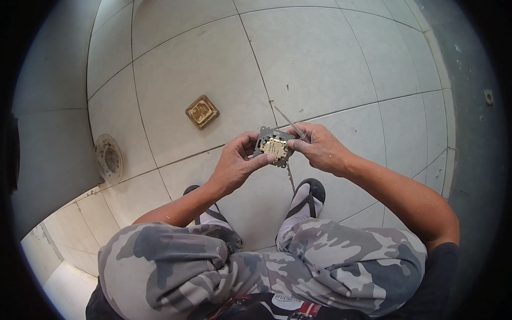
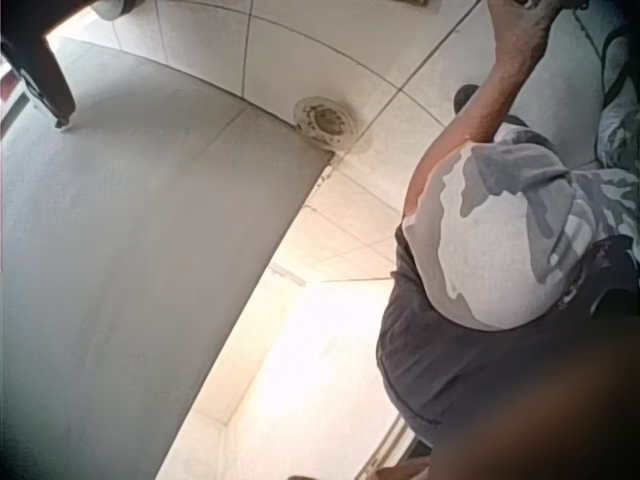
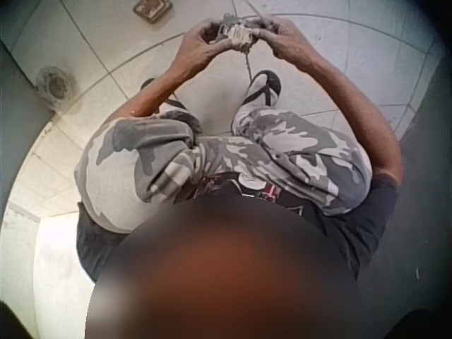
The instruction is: The recorder uses a syringe and a small screwdriver to clean and repair the internal components of an electrical light switch.
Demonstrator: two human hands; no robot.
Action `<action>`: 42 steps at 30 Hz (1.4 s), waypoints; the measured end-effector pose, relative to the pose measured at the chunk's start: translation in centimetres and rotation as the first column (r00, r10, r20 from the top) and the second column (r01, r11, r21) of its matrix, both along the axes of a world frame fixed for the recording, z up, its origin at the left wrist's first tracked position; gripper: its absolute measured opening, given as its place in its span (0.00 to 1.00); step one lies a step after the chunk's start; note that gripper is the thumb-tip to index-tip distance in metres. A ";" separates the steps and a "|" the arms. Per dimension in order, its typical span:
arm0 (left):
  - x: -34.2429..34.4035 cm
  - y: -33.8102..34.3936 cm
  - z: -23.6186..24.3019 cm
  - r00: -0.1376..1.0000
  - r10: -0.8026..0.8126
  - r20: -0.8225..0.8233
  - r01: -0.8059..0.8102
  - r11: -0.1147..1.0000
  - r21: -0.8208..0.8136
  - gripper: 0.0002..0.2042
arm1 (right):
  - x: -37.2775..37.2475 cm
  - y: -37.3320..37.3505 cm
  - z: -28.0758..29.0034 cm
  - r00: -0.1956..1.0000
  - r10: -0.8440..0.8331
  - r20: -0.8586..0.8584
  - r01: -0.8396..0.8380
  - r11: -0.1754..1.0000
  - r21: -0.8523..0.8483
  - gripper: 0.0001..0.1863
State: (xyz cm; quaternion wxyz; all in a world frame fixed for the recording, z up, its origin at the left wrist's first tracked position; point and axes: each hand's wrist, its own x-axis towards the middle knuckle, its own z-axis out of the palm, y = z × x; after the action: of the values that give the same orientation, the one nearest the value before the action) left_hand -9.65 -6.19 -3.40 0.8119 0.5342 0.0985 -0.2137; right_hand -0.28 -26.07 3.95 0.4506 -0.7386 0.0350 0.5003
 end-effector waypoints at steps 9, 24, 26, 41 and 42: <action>-0.2 0.3 -1.8 0.989 0.006 0.148 -0.012 0.999 0.041 0.23 | 0.0 0.1 0.2 0.965 0.135 0.225 -0.136 0.991 -0.012 0.12; -0.5 0.3 -0.5 0.978 0.007 0.209 -0.044 0.984 0.172 0.19 | 0.3 0.6 1.0 0.966 0.210 0.150 -0.198 0.976 -0.094 0.11; -0.5 0.2 -0.2 0.965 -0.027 0.259 -0.047 0.961 0.274 0.18 | 0.2 0.3 0.5 0.960 0.211 0.184 -0.206 0.977 -0.049 0.11; -0.6 0.0 0.4 0.842 -0.098 0.530 -0.179 0.876 0.447 0.18 | 0.1 0.0 -0.2 0.962 0.223 0.156 -0.218 0.975 -0.047 0.13; -0.6 0.0 0.4 0.840 -0.104 0.532 -0.181 0.871 0.457 0.18 | 0.1 0.1 -0.2 0.962 0.223 0.156 -0.219 0.975 -0.045 0.13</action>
State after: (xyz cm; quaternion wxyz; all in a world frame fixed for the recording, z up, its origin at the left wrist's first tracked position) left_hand -10.28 -6.18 -2.96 0.6480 0.7581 -0.0727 -0.0052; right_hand -0.19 -25.98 3.76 0.3830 -0.7818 -0.0772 0.4859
